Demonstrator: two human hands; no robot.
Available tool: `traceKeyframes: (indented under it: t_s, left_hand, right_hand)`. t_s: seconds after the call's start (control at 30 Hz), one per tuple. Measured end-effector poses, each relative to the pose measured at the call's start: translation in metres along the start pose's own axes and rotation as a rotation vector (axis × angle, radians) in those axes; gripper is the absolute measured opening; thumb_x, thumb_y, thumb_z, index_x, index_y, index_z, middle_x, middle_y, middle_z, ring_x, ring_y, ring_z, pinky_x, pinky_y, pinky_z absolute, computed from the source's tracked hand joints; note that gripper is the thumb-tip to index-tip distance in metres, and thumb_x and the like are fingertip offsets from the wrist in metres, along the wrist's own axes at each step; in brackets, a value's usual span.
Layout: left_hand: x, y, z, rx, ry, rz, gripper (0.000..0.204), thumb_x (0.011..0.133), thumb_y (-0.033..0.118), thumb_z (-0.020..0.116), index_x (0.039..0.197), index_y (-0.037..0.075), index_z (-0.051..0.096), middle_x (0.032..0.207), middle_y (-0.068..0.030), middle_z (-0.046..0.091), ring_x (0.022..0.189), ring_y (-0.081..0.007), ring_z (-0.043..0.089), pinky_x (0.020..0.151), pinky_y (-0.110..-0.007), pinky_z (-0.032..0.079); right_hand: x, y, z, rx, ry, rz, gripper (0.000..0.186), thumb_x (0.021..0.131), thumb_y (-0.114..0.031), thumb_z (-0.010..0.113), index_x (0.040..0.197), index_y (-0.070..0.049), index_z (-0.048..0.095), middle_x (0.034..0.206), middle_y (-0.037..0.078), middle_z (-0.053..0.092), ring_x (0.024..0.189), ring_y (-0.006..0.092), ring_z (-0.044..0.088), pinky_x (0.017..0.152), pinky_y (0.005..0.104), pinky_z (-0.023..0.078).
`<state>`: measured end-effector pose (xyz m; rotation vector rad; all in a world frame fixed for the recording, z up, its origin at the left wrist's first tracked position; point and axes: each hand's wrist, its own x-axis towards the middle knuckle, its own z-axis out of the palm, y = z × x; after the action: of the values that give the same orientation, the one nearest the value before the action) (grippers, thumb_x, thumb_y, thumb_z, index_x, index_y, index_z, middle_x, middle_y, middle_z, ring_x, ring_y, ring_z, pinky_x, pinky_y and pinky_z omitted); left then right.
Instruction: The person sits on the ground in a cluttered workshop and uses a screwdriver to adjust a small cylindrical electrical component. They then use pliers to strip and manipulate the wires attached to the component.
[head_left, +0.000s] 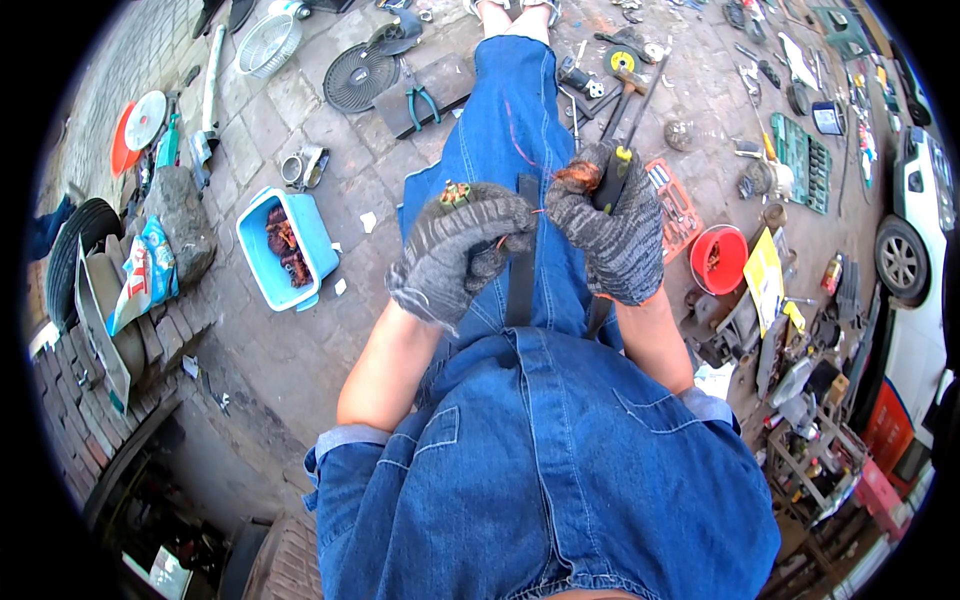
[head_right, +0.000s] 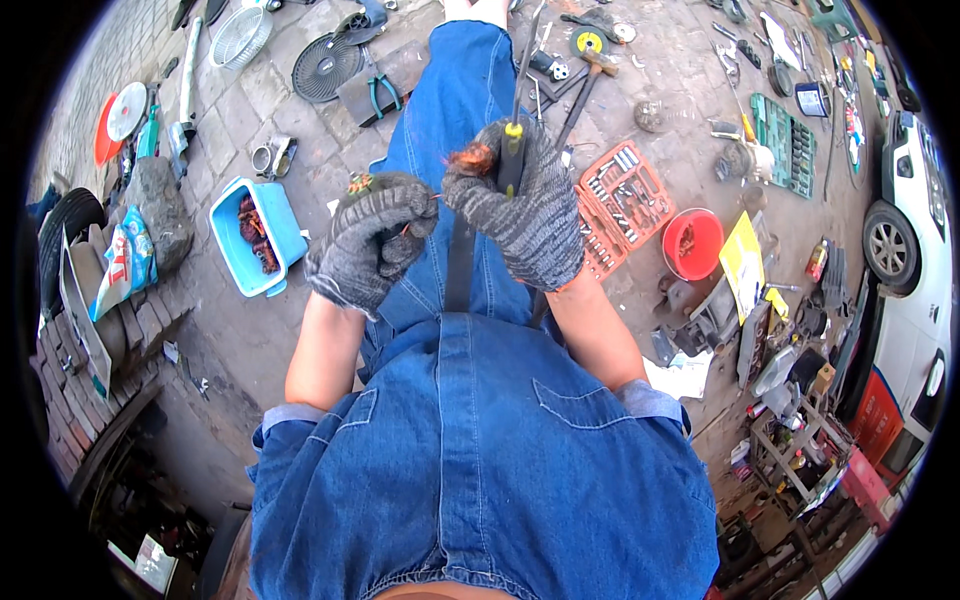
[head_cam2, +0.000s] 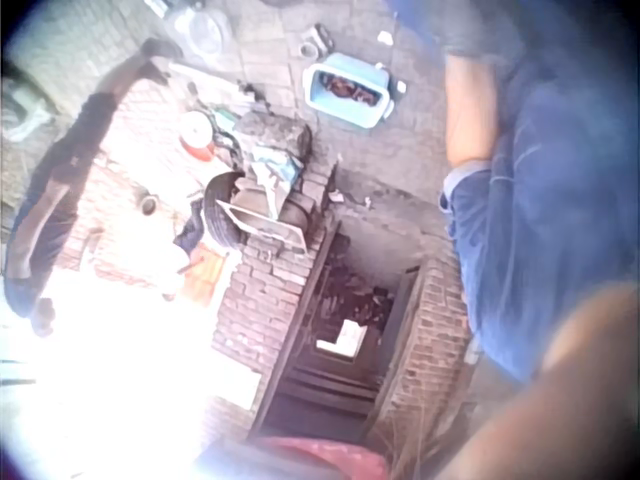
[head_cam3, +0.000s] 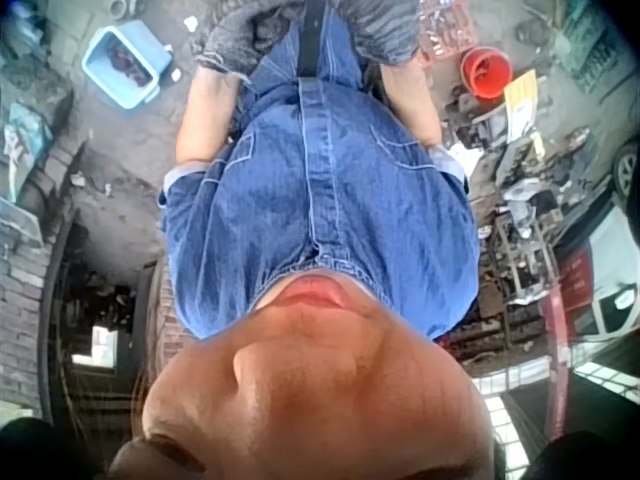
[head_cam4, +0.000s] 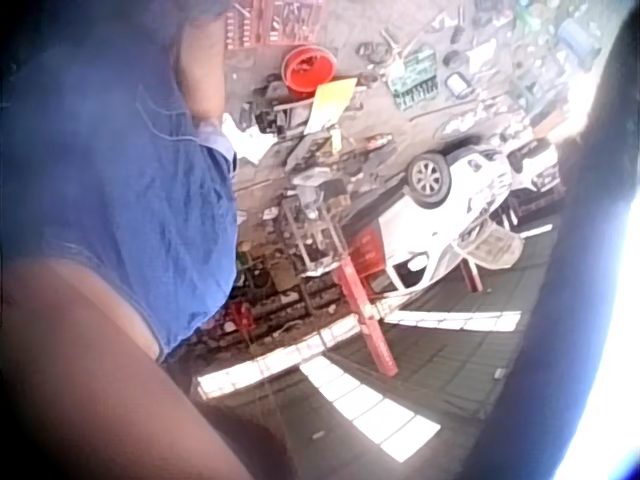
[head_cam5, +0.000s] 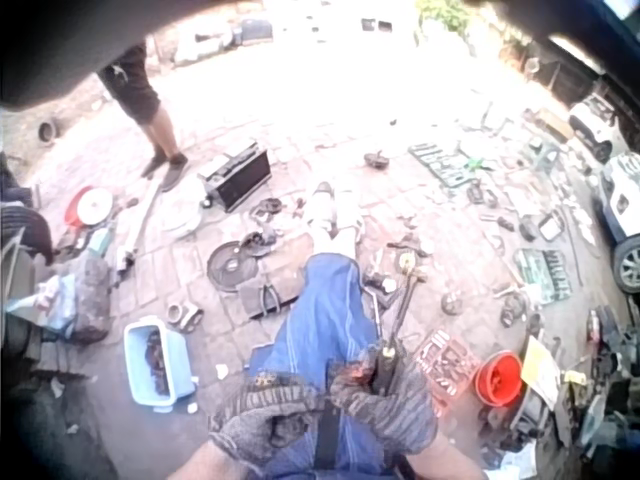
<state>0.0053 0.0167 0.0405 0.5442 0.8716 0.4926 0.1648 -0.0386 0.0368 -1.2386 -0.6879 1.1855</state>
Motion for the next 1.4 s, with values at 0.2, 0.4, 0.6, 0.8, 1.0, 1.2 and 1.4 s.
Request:
traceKeyframes:
  t_s: [0.2, 0.4, 0.6, 0.8, 1.0, 1.2, 1.4]
  left_hand:
    - [0.010, -0.018, -0.009, -0.352, -0.133, -0.218, 0.013, 0.080, 0.011, 0.056, 0.082, -0.001, 0.055, 0.059, -0.0052, 0.050, 0.039, -0.0083, 0.039, 0.033, -0.020, 0.030]
    - [0.005, -0.010, 0.002, -0.100, -0.090, -0.111, 0.018, 0.081, 0.016, 0.060, 0.089, 0.000, 0.060, 0.068, -0.0050, 0.058, 0.043, -0.0048, 0.042, 0.036, -0.017, 0.030]
    - [0.001, -0.002, 0.005, 0.046, -0.043, -0.099, 0.019, 0.080, 0.018, 0.065, 0.092, 0.004, 0.065, 0.072, -0.0019, 0.062, 0.048, -0.0018, 0.047, 0.040, -0.014, 0.033]
    - [-0.003, -0.005, 0.011, 0.296, 0.130, 0.142, 0.018, 0.077, 0.017, 0.067, 0.088, 0.003, 0.065, 0.066, -0.0024, 0.060, 0.045, -0.0035, 0.046, 0.039, -0.017, 0.032]
    - [0.000, -0.008, 0.002, 1.008, 0.195, 0.816, 0.016, 0.070, 0.012, 0.071, 0.085, 0.007, 0.067, 0.074, -0.0068, 0.063, 0.063, -0.0179, 0.060, 0.057, -0.030, 0.048]
    - [-0.003, -0.003, -0.006, 1.497, 0.100, 1.178, 0.028, 0.064, 0.012, 0.072, 0.092, 0.013, 0.066, 0.083, -0.0075, 0.064, 0.071, -0.0221, 0.063, 0.059, -0.033, 0.050]
    - [-0.006, 0.002, -0.010, 1.625, 0.050, 1.202, 0.031, 0.065, 0.015, 0.070, 0.096, 0.014, 0.065, 0.085, -0.0066, 0.063, 0.071, -0.0225, 0.063, 0.059, -0.034, 0.049]
  right_hand:
    - [-0.001, 0.009, -0.016, -0.188, -0.143, -0.197, 0.037, 0.067, 0.005, 0.068, 0.096, -0.006, 0.048, 0.094, 0.004, 0.053, 0.084, 0.0121, 0.054, 0.075, 0.0274, 0.048]
    - [0.002, 0.014, -0.013, 0.049, 0.023, -0.114, 0.030, 0.067, 0.004, 0.068, 0.092, -0.003, 0.052, 0.083, 0.004, 0.057, 0.074, 0.0117, 0.056, 0.068, 0.0253, 0.049]
    - [0.001, 0.010, -0.010, -0.112, 0.025, -0.027, 0.033, 0.070, 0.000, 0.068, 0.097, -0.005, 0.050, 0.082, 0.004, 0.057, 0.077, 0.0122, 0.057, 0.069, 0.0257, 0.049]
    - [0.004, 0.005, -0.015, 0.365, -0.003, 0.181, 0.025, 0.076, -0.012, 0.065, 0.097, -0.004, 0.054, 0.080, 0.004, 0.060, 0.058, 0.0042, 0.050, 0.049, 0.0169, 0.040]
    - [0.011, 0.008, -0.017, 0.245, 0.003, 0.335, 0.017, 0.082, -0.019, 0.059, 0.091, -0.004, 0.057, 0.073, 0.000, 0.057, 0.047, 0.0024, 0.041, 0.040, 0.0155, 0.030]
    - [0.007, 0.005, -0.015, 0.250, -0.171, 0.503, 0.019, 0.082, -0.024, 0.059, 0.087, -0.006, 0.060, 0.071, -0.001, 0.056, 0.049, 0.0028, 0.041, 0.042, 0.0167, 0.031]
    - [0.007, 0.011, -0.021, -0.395, -0.262, 0.145, 0.025, 0.076, -0.025, 0.067, 0.085, -0.004, 0.059, 0.072, 0.002, 0.058, 0.056, 0.0087, 0.050, 0.051, 0.0222, 0.040]
